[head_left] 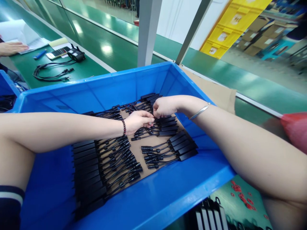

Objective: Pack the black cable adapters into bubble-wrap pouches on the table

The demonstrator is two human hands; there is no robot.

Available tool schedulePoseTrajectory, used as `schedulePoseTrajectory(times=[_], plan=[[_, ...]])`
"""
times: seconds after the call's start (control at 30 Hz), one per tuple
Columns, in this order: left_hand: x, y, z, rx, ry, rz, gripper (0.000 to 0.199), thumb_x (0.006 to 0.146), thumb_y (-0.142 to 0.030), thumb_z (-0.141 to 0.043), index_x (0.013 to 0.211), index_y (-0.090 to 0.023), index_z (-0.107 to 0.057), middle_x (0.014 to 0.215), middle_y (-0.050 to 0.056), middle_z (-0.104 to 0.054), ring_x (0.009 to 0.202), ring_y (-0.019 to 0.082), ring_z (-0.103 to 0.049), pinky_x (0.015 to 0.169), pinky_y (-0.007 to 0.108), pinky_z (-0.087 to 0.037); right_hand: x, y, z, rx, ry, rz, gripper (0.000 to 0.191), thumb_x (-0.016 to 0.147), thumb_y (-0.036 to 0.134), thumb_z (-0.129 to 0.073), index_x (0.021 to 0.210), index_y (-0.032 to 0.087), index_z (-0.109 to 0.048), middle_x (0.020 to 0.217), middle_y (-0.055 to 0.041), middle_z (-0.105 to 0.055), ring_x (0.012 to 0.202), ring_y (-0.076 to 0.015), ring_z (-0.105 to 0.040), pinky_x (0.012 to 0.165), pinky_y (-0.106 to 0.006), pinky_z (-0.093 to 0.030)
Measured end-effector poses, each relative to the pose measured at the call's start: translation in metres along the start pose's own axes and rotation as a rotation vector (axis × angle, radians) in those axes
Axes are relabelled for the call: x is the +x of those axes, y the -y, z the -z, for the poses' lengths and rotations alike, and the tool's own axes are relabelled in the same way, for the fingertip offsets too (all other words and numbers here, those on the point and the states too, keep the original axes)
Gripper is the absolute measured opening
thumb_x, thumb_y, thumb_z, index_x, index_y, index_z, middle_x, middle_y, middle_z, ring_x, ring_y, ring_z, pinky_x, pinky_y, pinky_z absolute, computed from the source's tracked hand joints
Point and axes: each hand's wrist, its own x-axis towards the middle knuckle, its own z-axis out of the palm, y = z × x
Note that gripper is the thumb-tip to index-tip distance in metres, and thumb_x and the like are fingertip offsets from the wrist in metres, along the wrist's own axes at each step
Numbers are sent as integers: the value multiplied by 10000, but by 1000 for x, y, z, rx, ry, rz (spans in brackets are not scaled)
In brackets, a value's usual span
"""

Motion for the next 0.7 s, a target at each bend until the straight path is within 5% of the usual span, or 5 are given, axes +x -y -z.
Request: schedulePoseTrajectory(times=[0.17,0.47,0.7], plan=[[0,2,1,-4,9,-38,99,748,-40,-611,832,-87,-585,689,30,-617,628,103,-622,633,240,-493,-2,-6,1,78,46,34,150,692,197,-560,789,134,-656,637,-17,-581,564,-124,-506,529,-247,-351],[3,2,2,-31,-15,-48,27,774,-54,-575,781,-75,-561,710,39,-600,633,115,-634,665,260,-513,-10,-11,8,88,-95,-67,130,668,151,-536,758,146,-630,644,-8,-546,544,-105,-429,489,-237,-306],[0,2,-3,-125,-24,-54,299,727,115,-362,882,-108,-485,777,-4,-543,681,78,-628,822,311,-517,-10,-9,7,77,-171,-42,107,691,142,-512,766,162,-586,586,25,-446,494,-82,-324,466,-234,-245]])
